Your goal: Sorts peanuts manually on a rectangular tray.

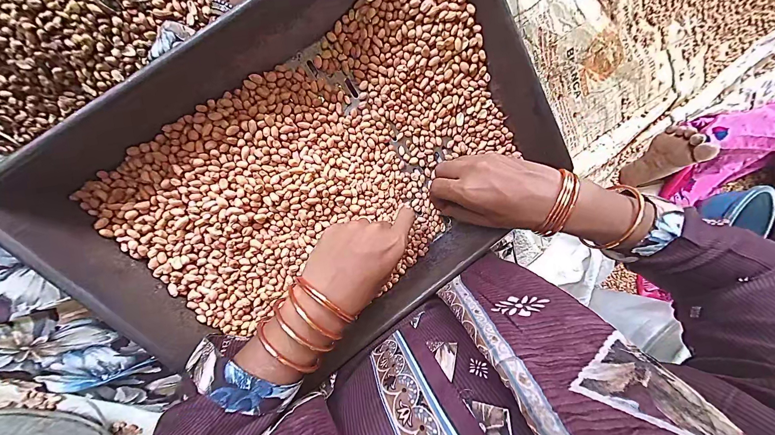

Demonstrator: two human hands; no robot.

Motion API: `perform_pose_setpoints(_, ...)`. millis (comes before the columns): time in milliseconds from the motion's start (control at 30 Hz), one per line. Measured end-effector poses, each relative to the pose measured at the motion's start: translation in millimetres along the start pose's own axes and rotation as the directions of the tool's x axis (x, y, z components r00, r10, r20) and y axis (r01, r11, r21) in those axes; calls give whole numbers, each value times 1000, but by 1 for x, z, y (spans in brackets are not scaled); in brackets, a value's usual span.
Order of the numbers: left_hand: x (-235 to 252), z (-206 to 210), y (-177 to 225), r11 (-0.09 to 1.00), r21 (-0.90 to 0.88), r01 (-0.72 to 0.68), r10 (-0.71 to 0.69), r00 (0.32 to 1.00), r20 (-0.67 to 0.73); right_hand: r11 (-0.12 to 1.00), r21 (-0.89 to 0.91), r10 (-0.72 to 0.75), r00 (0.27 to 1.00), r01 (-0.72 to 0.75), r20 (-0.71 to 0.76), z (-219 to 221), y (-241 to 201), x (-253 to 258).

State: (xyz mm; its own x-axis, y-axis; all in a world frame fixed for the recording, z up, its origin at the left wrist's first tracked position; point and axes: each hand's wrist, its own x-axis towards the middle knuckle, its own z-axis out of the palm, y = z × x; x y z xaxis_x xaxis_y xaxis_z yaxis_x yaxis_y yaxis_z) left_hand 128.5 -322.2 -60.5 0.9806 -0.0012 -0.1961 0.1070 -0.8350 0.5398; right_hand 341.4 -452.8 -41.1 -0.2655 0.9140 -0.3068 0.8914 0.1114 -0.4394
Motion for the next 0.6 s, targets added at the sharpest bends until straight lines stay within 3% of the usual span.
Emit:
perform_pose_setpoints(133,3,-13,-4,987,94,128,-126,992,-30,999,48,24,1000,-23,-16,0,2,0)
perform_pose_setpoints(267,-5,-21,-22,983,74,168,-157,978,-141,977,188,92,994,-101,55,-11,7,0)
perform_pose_setpoints(367,-5,-17,-20,998,-1,59,-58,986,-154,967,250,36,996,-56,84,-14,7,0)
perform_pose_setpoints(467,5,-2,-9,997,38,-61,66,987,-147,965,257,-71,994,46,87,-4,3,1)
perform_pose_setpoints(600,12,6,1,992,106,-75,81,995,-55,997,78,17,994,-26,111,2,-18,0)
